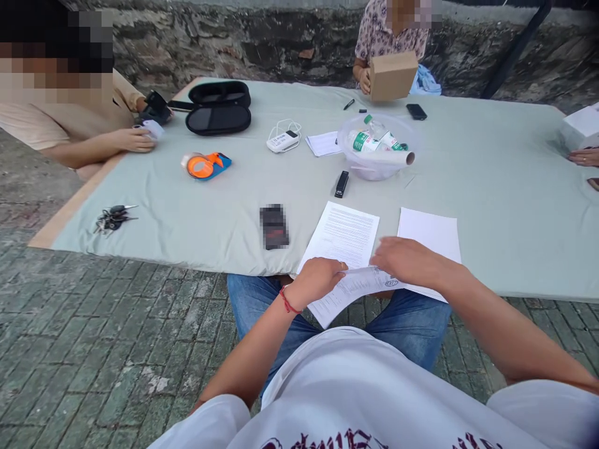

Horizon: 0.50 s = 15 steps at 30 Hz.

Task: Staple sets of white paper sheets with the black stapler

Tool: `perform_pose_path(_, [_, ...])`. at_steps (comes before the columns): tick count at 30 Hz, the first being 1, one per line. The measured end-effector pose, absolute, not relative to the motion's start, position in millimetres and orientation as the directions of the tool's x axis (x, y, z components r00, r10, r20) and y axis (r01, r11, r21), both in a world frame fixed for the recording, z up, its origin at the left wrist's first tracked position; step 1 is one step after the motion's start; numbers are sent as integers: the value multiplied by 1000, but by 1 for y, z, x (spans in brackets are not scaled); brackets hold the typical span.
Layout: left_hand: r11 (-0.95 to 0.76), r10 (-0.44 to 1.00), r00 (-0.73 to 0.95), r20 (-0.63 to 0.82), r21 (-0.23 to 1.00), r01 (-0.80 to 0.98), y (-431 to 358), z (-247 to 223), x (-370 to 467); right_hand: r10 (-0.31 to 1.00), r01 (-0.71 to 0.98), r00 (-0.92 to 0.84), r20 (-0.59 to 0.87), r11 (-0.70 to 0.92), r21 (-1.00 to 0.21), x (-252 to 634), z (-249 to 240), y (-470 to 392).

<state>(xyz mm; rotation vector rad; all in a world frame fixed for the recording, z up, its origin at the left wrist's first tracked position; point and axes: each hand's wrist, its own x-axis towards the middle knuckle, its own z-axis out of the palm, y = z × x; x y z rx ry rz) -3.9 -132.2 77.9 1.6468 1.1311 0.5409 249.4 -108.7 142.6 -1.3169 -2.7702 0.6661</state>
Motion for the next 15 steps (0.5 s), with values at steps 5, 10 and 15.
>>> perform_pose_path(5, [-37, 950, 307, -54, 959, 282, -128, 104, 2, 883, 852, -342, -322, 146, -503, 322, 133, -153])
perform_pose_path(10, [103, 979, -201, -29, 922, 373, -110, 72, -34, 878, 405, 114, -466, -469, -785, 359, 69, -194])
perform_pose_path(15, [113, 989, -37, -143, 572, 812, -118, 17, -39, 785, -182, 162, -598, -572, -800, 299, 4, -217])
